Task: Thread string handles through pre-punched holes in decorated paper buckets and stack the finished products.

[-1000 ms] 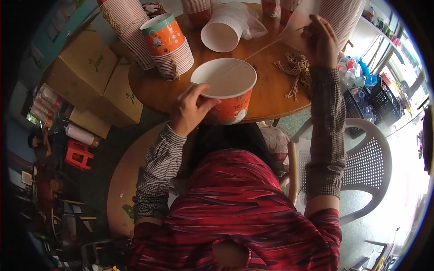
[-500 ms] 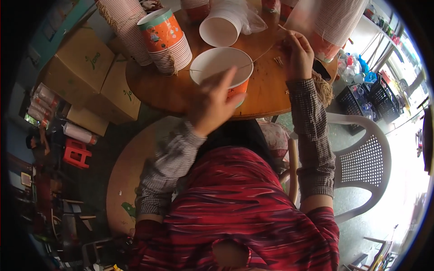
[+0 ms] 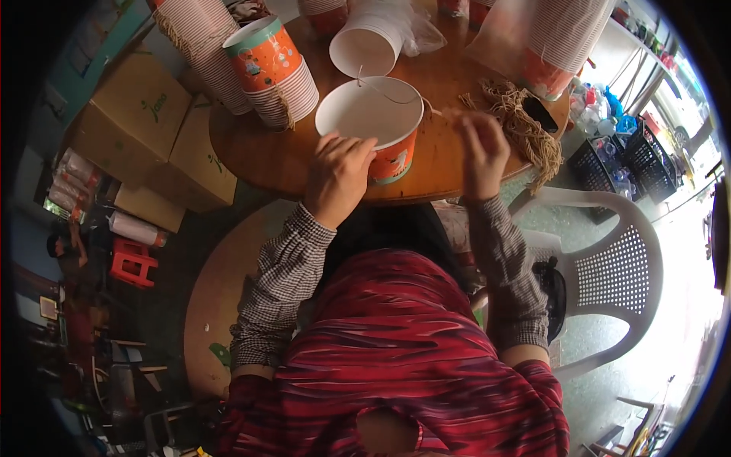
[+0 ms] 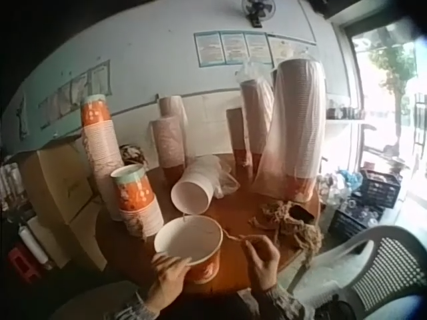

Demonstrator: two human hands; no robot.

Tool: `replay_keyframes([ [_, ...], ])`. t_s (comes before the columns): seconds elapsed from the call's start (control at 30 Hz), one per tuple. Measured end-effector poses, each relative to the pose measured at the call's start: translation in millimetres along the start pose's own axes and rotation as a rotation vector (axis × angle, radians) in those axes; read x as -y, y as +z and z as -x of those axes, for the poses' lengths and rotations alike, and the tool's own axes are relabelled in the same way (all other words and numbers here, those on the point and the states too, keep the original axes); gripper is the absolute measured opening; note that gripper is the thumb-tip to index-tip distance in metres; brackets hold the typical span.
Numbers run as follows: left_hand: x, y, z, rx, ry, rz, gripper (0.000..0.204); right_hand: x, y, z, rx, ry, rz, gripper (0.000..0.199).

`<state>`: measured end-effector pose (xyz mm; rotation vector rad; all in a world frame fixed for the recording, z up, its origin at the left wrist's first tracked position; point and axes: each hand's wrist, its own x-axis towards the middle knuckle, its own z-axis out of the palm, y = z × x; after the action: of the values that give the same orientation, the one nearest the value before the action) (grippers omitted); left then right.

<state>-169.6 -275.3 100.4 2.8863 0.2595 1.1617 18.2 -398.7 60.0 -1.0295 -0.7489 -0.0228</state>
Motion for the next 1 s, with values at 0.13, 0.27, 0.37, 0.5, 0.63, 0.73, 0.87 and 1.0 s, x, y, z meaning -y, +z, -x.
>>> replay_keyframes([
  [0.13,6.9,-1.9,0.5,0.040,0.054,0.066,0.028,8.7,14.3,32.1,0.107,0.115,-0.144,0.009],
  [0.27,6.8,-5.9,1.7,0.062,-0.006,0.162,0.026,17.7,21.9,36.5,0.133,0.102,-0.146,0.009],
  [0.37,-5.0,-8.9,-4.5,0.029,-0.034,0.225,0.023,12.4,35.4,54.3,0.176,0.135,-0.217,0.008],
  [0.5,-7.4,-11.2,0.0,0.080,-0.179,0.251,0.022,5.8,45.2,69.2,0.197,0.193,-0.192,0.008],
  [0.63,-7.9,-14.9,2.2,0.026,-0.288,0.407,0.023,11.6,52.8,65.0,0.203,0.105,-0.148,0.007],
  [0.73,-15.3,-19.4,2.4,-0.021,-0.319,0.482,0.023,12.3,59.1,62.1,0.200,0.028,-0.163,0.007],
  [0.87,-16.1,-23.4,7.2,-0.052,-0.327,0.446,0.025,17.9,62.9,61.8,0.198,-0.077,-0.095,0.007],
  [1.0,-17.2,-24.9,8.1,-0.064,-0.340,0.459,0.025,20.3,65.5,61.4,0.194,-0.085,-0.072,0.006],
])
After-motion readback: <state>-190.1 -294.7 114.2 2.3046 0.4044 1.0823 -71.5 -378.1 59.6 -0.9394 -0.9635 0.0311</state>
